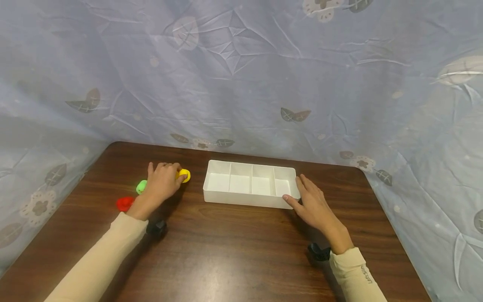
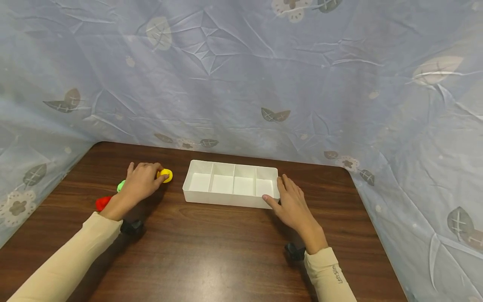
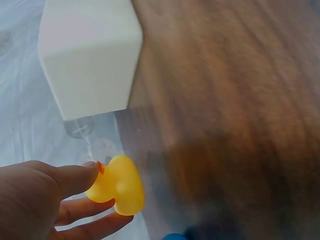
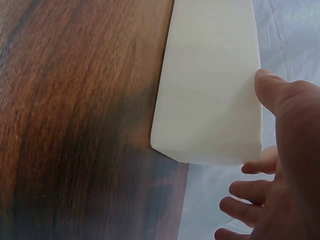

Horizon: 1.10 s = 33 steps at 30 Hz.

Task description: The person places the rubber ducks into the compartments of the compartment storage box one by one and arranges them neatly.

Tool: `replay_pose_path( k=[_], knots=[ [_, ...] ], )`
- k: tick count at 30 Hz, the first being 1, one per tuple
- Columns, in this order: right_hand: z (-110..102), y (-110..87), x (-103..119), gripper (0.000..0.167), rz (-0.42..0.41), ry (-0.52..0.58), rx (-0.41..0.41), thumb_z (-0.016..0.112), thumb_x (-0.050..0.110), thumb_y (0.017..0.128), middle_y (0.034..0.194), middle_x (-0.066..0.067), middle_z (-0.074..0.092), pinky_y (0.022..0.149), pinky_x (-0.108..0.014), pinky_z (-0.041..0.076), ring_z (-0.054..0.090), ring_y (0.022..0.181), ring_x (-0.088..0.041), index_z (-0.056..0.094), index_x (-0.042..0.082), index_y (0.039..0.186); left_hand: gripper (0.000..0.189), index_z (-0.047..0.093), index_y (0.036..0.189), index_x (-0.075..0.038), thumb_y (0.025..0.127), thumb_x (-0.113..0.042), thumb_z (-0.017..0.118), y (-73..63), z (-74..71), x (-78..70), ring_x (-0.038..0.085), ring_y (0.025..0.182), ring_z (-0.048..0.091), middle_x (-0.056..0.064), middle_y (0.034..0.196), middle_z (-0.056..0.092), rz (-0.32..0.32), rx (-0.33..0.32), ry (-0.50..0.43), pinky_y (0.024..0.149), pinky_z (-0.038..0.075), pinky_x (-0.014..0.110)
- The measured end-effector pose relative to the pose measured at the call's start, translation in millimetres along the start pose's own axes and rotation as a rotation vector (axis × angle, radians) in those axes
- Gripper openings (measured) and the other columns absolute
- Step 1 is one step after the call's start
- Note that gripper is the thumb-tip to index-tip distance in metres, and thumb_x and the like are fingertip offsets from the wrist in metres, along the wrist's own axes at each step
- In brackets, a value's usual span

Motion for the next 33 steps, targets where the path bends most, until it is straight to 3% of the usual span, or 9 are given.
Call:
replay_pose_path(
  k=[13, 23, 33],
  knots=[
    [1, 0.1, 0, 0.088, -0.004, -0.004, 0.0, 0.053, 0.055, 0.109, 0.173, -0.034, 0.023, 0.122, -0.08, 0.026, 0.026, 0.159, -0.055, 0.026, -0.009, 0.164, 0.033, 0.069, 0.122, 0.002, 0.103, -0.026, 0.071, 6.1, -22.3, -15.1, 0.055, 0.128, 0.06, 0.024, 0.119, 0.076, 0.051, -0.019, -0.052, 0.121, 0.022, 0.083],
    [2, 1.1, -1, 0.087, -0.015, -0.012, -0.002, 0.052, 0.054, 0.11, 0.172, -0.034, 0.024, 0.122, -0.08, 0.027, 0.027, 0.159, -0.055, 0.027, -0.01, 0.164, 0.034, 0.07, 0.121, 0.002, 0.102, -0.027, 0.073, 11.9, -29.4, -34.1, 0.052, 0.128, 0.06, 0.022, 0.117, 0.076, 0.097, -0.035, -0.036, 0.123, 0.022, 0.081],
    [1, 1.0, -1, 0.088, -0.011, -0.026, 0.006, 0.052, 0.055, 0.109, 0.172, -0.034, 0.025, 0.121, -0.08, 0.027, 0.027, 0.159, -0.055, 0.027, -0.009, 0.164, 0.038, 0.068, 0.129, 0.0, 0.105, -0.029, 0.069, 20.4, -34.0, -58.3, 0.052, 0.137, 0.055, 0.025, 0.132, 0.072, 0.125, 0.0, -0.013, 0.126, 0.019, 0.079]
  ],
)
Point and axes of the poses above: each hand's wrist, its own y-axis towards the middle knuckle, its own z-axis out of the palm, x = y × z, the point moved 6 cm from there along y, towards the middle knuckle
